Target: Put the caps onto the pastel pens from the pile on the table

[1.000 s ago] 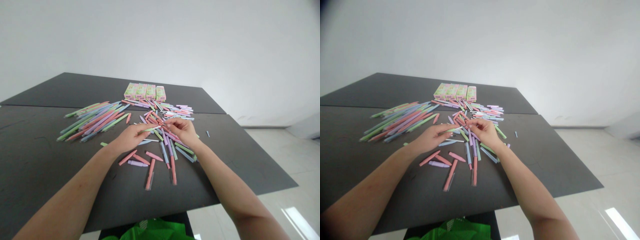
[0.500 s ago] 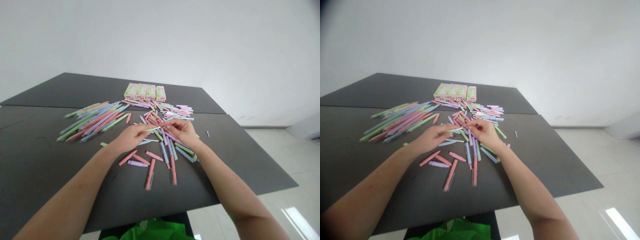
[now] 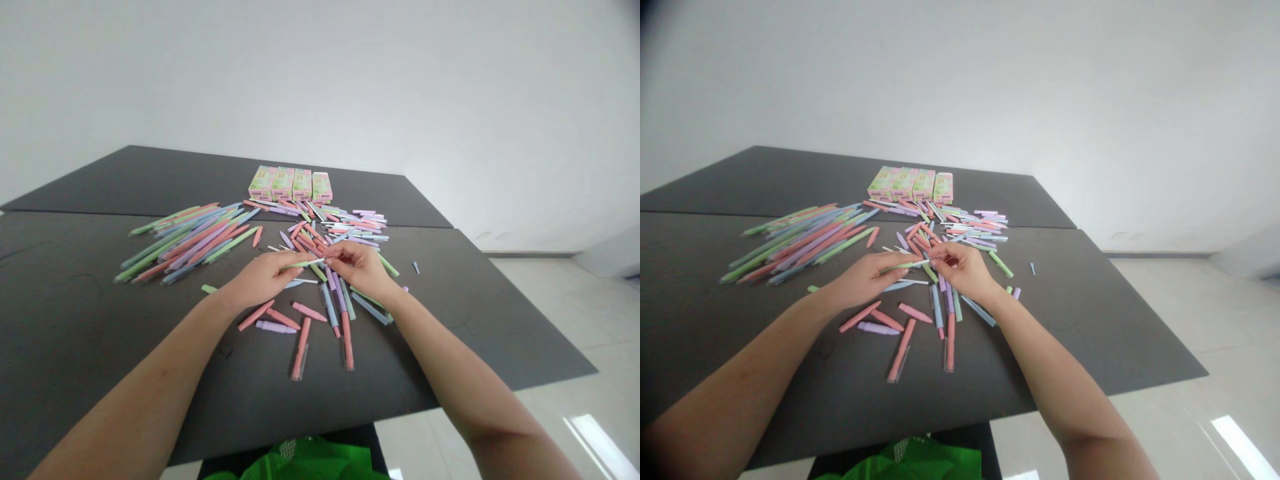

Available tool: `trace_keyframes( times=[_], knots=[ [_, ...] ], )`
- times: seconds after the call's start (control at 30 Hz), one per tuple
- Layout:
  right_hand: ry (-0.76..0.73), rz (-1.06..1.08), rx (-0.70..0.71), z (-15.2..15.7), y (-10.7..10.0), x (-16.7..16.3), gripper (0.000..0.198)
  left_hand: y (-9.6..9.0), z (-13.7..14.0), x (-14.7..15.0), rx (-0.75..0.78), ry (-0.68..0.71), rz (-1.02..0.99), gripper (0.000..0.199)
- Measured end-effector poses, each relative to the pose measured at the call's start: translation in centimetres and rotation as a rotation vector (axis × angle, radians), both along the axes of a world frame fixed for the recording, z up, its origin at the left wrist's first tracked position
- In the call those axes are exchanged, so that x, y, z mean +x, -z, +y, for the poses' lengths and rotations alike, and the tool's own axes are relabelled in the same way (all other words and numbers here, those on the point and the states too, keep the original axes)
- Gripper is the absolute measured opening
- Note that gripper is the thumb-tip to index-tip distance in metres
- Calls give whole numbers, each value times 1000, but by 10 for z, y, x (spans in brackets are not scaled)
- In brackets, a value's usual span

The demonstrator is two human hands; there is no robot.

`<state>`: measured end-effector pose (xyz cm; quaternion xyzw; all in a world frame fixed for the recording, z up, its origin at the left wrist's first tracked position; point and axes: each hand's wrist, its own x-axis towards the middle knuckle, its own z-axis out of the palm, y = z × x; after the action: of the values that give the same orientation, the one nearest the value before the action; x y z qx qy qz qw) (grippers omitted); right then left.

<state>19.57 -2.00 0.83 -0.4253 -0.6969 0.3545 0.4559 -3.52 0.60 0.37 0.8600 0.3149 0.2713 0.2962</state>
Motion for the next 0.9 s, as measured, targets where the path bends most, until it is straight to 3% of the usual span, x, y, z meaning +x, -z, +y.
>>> trace_keyframes(
  times=[0.47, 0.67, 0.9],
  knots=[
    [-49, 86, -126, 1, -1, 1, 24, -3, -3, 0, -76, -29, 53, 42],
    [-85, 171, -214, 1, -3, 4, 26, -3, -3, -1, -75, -70, 75, 31],
    [-55, 146, -217, 3, 2, 3, 22, -1, -1, -1, -69, -81, 75, 30]
  ],
)
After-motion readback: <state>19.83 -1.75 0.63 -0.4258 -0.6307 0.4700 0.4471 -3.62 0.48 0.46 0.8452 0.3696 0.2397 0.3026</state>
